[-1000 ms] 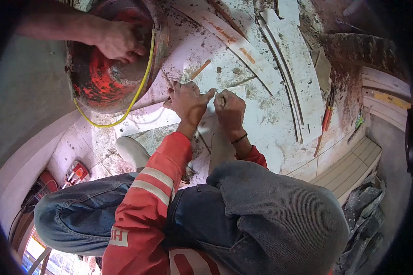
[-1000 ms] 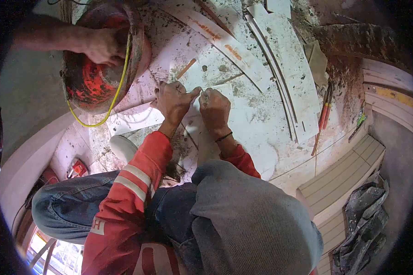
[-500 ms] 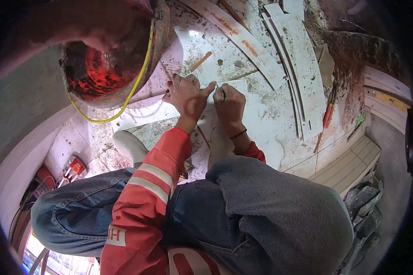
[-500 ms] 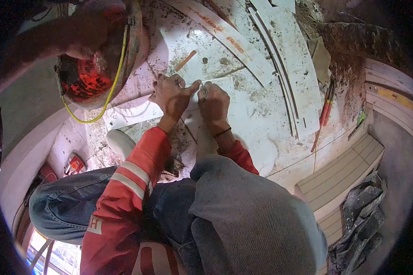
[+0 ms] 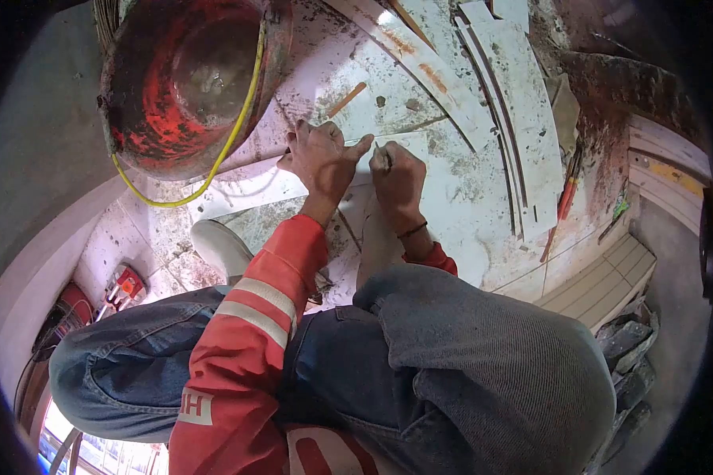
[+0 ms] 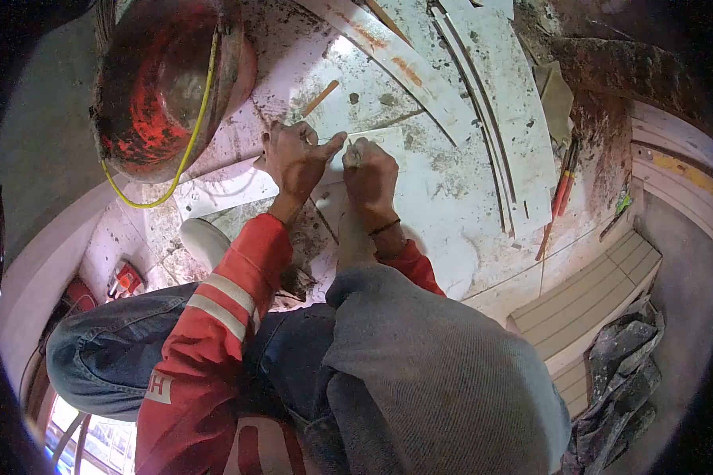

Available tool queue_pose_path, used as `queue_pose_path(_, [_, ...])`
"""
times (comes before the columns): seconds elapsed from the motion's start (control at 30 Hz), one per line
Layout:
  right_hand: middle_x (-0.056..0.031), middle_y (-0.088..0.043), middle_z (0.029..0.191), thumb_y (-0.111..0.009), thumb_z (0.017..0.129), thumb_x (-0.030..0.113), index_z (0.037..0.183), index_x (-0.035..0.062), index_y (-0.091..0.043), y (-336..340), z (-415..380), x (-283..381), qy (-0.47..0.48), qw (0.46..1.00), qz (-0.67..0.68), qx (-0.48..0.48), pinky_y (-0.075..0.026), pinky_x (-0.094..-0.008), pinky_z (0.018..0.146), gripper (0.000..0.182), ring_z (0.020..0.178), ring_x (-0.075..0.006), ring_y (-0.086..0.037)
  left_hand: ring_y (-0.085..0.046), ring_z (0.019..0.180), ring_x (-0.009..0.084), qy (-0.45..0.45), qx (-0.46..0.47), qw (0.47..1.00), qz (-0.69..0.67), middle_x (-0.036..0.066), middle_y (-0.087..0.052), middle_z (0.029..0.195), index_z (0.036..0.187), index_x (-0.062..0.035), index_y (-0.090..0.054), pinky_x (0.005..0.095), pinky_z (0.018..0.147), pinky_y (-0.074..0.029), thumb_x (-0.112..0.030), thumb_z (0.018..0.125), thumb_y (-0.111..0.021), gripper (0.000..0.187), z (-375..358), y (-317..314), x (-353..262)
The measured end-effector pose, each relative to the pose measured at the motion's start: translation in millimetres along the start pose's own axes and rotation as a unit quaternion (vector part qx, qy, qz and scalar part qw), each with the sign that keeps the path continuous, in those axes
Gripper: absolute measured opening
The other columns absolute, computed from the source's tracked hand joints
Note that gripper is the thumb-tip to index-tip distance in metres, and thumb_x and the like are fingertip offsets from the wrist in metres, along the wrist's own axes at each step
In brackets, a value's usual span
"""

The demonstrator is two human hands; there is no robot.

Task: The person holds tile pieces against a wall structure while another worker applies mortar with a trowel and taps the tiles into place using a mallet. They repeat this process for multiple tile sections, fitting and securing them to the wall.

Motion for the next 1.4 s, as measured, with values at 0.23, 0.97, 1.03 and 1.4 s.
queue_pose_path(0.23, [-0.0187, -0.062, 0.075, -0.066, 0.087, 0.009, 0.080, 0.0025, -0.059, -0.6, -0.6, -2.4, -0.010, 1.000, -0.003, 0.029, -0.051, -0.0470, 0.062, 0.012, 0.069, -0.0397, -0.064, -0.048, 0.128, 0.0484, 0.024, 0.007, 1.000, -0.006, 0.020, -0.059, 0.132, 0.083, -0.0127, -0.076, 0.0767, 0.087, -0.037, -0.065, 0.065, -0.082, 0.056, -3.4, 2.0, -3.2])
queue_pose_path(0.97, [-0.0175, -0.064, 0.075, -0.068, 0.089, 0.013, 0.081, 0.0039, -0.060, -2.9, 1.6, -1.8, -0.021, 0.999, -0.019, 0.031, -0.052, -0.0480, 0.063, 0.015, 0.070, -0.0386, -0.065, -0.052, 0.124, 0.0455, 0.016, 0.033, 0.999, 0.018, 0.016, -0.059, 0.127, 0.088, -0.0138, -0.077, 0.0763, 0.090, -0.037, -0.067, 0.067, -0.081, 0.057, 2.1, -8.4, 4.3])
queue_pose_path(1.03, [-0.0175, -0.064, 0.076, -0.067, 0.090, 0.013, 0.081, 0.0039, -0.060, -5.2, 2.9, 0.1, -0.020, 0.999, -0.018, 0.029, -0.052, -0.0481, 0.063, 0.015, 0.070, -0.0387, -0.065, -0.052, 0.123, 0.0461, 0.016, 0.026, 0.999, 0.014, 0.016, -0.058, 0.129, 0.090, -0.0137, -0.077, 0.0765, 0.089, -0.037, -0.067, 0.067, -0.081, 0.058, 2.0, -9.7, 5.5])
queue_pose_path(1.4, [-0.0178, -0.063, 0.077, -0.069, 0.088, 0.014, 0.084, 0.0030, -0.061, -4.0, -0.4, -3.7, -0.017, 0.999, -0.030, 0.040, -0.052, -0.0486, 0.065, 0.014, 0.073, -0.0399, -0.066, -0.049, 0.128, 0.0473, 0.010, 0.009, 1.000, 0.011, 0.020, -0.056, 0.136, 0.095, -0.0134, -0.078, 0.0746, 0.090, -0.039, -0.064, 0.068, -0.082, 0.058, -4.9, -7.5, 3.9])
Point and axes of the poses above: each hand's wrist, its own z-axis towards the middle knuckle, its own y-axis out of the back of the hand, x = y × z, the point moved 4 cm from there along z, towards the middle knuckle
